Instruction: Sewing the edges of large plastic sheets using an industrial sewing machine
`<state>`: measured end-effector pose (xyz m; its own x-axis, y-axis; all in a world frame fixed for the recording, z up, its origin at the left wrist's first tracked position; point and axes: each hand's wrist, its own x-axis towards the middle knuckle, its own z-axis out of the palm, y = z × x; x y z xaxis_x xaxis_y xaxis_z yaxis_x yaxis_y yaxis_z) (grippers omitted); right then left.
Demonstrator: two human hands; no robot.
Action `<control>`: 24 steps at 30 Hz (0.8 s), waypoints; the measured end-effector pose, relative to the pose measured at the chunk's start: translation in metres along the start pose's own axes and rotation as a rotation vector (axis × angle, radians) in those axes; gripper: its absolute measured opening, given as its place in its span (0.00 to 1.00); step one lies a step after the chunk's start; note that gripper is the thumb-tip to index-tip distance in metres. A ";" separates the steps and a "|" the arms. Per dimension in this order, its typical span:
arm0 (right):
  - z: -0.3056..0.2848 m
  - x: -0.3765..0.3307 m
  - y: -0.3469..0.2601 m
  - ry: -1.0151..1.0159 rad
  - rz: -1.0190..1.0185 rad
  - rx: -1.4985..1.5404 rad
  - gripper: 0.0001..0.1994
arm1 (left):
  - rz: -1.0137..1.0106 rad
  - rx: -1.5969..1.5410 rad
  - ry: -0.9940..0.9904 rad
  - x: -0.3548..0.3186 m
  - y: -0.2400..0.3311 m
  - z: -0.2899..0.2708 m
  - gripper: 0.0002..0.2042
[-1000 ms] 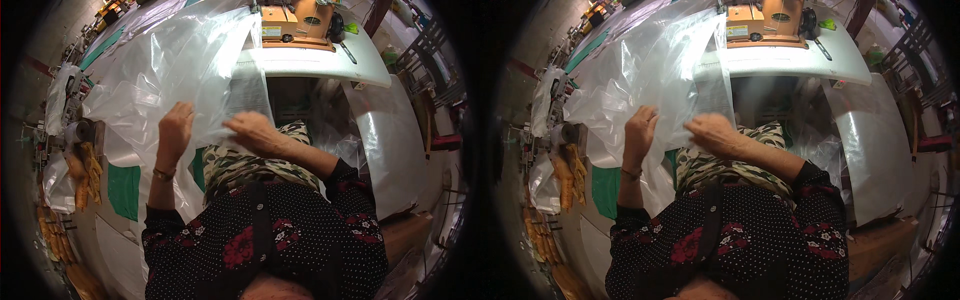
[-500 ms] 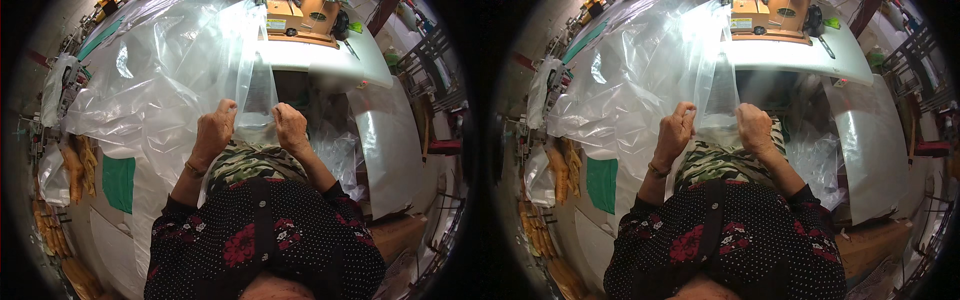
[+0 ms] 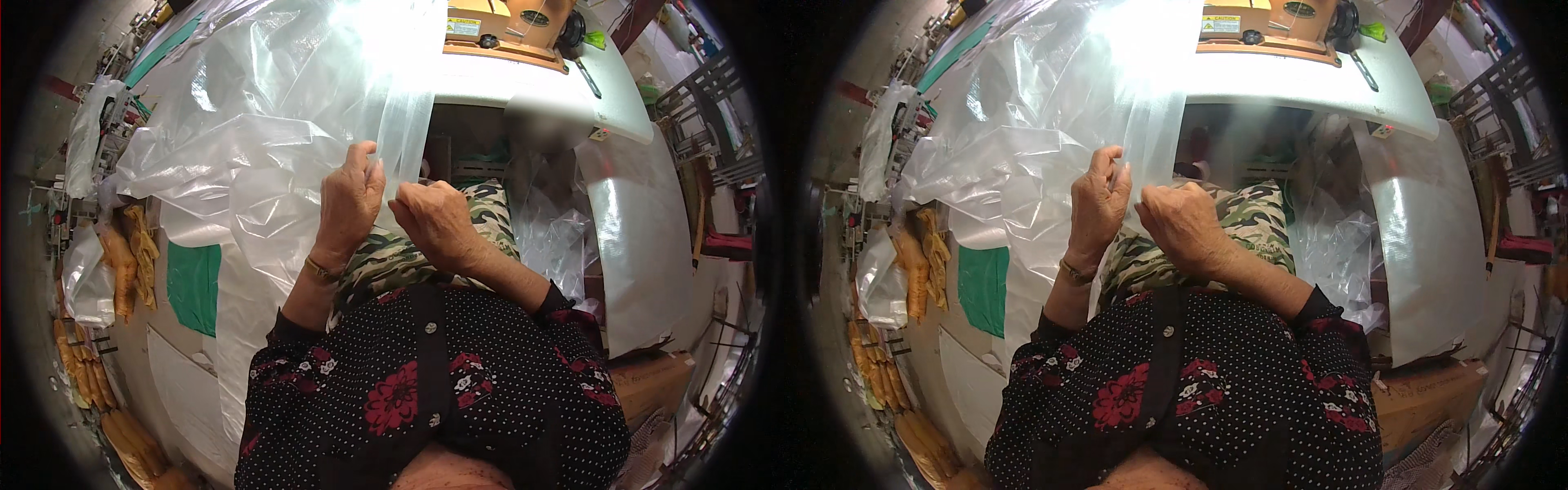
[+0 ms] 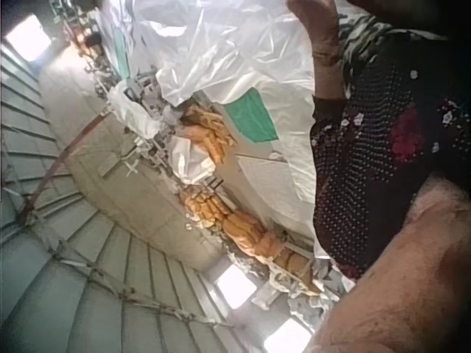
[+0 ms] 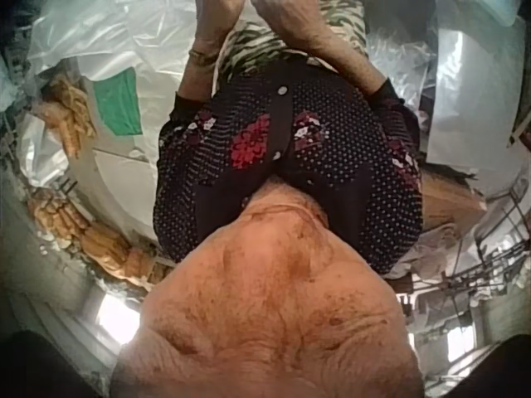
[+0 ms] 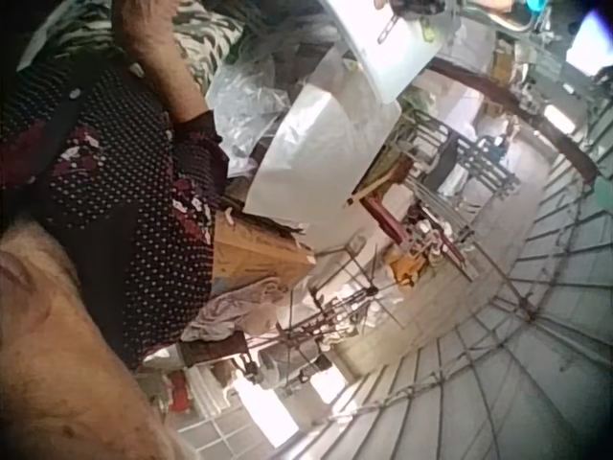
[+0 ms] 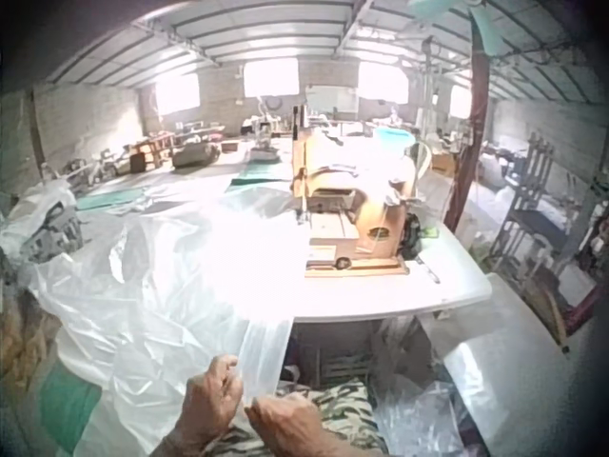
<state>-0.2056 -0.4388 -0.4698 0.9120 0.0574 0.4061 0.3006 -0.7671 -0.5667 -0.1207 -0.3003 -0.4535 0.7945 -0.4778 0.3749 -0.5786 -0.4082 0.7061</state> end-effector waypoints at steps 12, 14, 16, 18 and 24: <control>0.003 0.013 -0.009 -0.071 -0.056 -0.005 0.09 | -0.107 -0.335 -0.076 0.007 -0.006 -0.006 0.06; 0.003 0.013 -0.009 -0.077 -0.053 -0.004 0.08 | -0.078 -0.290 -0.076 0.007 -0.007 -0.007 0.07; 0.003 0.013 -0.009 -0.118 -0.059 -0.024 0.08 | -0.196 -0.365 -0.120 0.007 -0.007 -0.009 0.07; 0.005 0.014 -0.010 -0.122 -0.077 -0.037 0.07 | -0.196 -0.387 -0.124 0.007 -0.006 -0.009 0.07; 0.008 0.015 -0.008 -0.090 -0.264 -0.174 0.08 | -0.221 -0.453 -0.150 0.010 -0.007 -0.008 0.06</control>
<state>-0.1925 -0.4272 -0.4650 0.8324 0.3190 0.4532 0.4847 -0.8155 -0.3162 -0.1078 -0.2964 -0.4500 0.8346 -0.5375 0.1208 -0.2359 -0.1506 0.9600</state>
